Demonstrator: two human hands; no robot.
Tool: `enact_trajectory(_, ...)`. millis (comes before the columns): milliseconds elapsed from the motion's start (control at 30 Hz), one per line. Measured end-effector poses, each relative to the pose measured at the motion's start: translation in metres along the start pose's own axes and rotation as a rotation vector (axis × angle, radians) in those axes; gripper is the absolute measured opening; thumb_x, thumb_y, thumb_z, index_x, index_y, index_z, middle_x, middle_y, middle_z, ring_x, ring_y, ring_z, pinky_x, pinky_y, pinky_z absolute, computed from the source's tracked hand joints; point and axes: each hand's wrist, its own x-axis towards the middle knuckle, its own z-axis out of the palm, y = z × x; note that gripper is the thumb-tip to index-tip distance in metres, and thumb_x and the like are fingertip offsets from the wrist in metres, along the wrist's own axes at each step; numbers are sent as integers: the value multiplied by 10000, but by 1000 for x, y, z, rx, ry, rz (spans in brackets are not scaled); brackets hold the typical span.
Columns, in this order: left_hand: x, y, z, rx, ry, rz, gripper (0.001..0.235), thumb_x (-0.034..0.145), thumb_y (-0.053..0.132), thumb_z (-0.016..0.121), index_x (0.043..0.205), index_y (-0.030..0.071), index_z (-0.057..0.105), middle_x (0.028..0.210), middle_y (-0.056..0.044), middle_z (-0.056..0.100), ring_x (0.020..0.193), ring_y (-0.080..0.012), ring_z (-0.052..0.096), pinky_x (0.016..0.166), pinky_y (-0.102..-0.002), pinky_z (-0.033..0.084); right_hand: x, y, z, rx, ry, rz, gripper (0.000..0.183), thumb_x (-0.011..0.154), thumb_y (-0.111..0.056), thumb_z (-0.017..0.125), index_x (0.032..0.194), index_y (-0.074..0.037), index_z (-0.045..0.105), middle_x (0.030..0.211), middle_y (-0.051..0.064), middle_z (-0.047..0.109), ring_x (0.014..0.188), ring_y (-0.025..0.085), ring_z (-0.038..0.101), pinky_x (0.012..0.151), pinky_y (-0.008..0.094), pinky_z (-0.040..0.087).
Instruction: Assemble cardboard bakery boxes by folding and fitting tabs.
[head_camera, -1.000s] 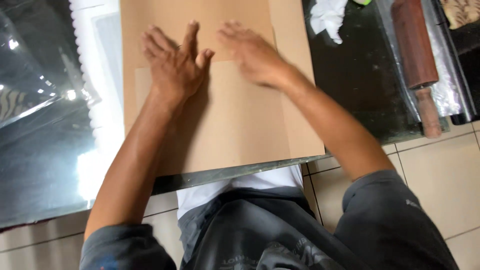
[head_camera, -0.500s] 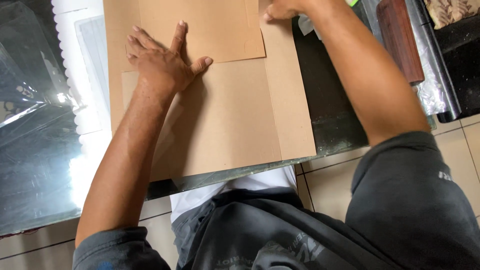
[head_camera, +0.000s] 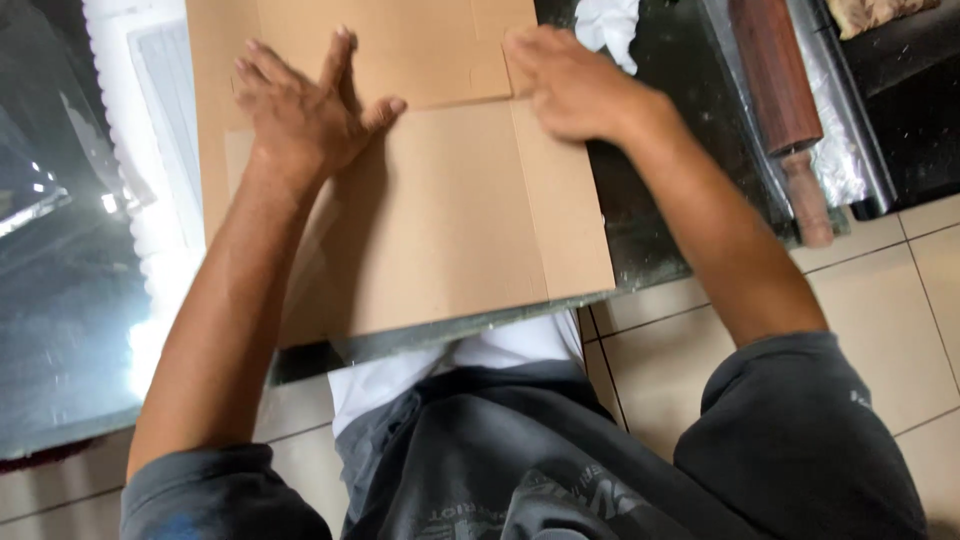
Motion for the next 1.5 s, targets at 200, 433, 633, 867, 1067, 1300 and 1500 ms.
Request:
enact_trajectory(200,-79,-26,17,-87,490,255,843,1129,627,487,1733,114,199,1709,-349,168,1579,-569,138,1313,-641,147,-79,-78,-9,-177,223,-115,771,1111,-394,544,1678,-26,172,1738,222,138,1613,368,93,1305,574,115)
enact_trajectory(433,-178,-41,32,-237,117,621,1015,792,745,574,1602,203,289,1643,-200,251,1505,-401,203,1209,-525,152,-133,-120,52,-31,154,-423,847,929,-600,594,1556,-79,365,1590,244,342,1465,413,341,1164,572,324)
enact_trajectory(633,-174,-42,42,-115,231,605,788,957,615,551,1609,236,326,1636,-154,347,1502,-383,304,1227,-512,223,-119,-107,62,-268,356,-520,491,1059,-282,679,1481,-65,555,1460,179,601,1362,332,599,1096,452,551)
enact_trajectory(867,-166,-39,47,83,300,656,593,1022,442,490,1588,301,385,1602,-87,431,1463,-339,381,1203,-461,295,-112,-130,27,-95,278,-452,518,991,-347,693,1413,-65,592,1474,152,581,1370,300,539,1128,455,449)
enact_trajectory(1067,-162,-38,22,-101,130,625,477,1060,428,411,1502,270,494,1559,-65,450,1449,-293,373,1175,-423,268,-107,-117,20,-54,207,-432,551,915,-277,678,1426,-91,591,1461,127,593,1347,287,562,1112,442,453)
enact_trajectory(1300,-150,-45,5,-225,67,483,391,967,218,602,1354,233,655,1349,-44,672,1185,-256,645,995,-365,504,-82,-91,5,47,118,-338,283,984,-17,603,1219,-90,744,1103,108,748,960,228,716,859,370,606)
enact_trajectory(1500,-100,-63,8,-554,58,423,213,967,83,725,1176,107,691,1063,-67,790,962,-200,784,830,-350,618,-42,-88,-16,342,-163,52,258,955,-275,746,1110,-69,743,909,139,766,775,240,716,731,390,549)
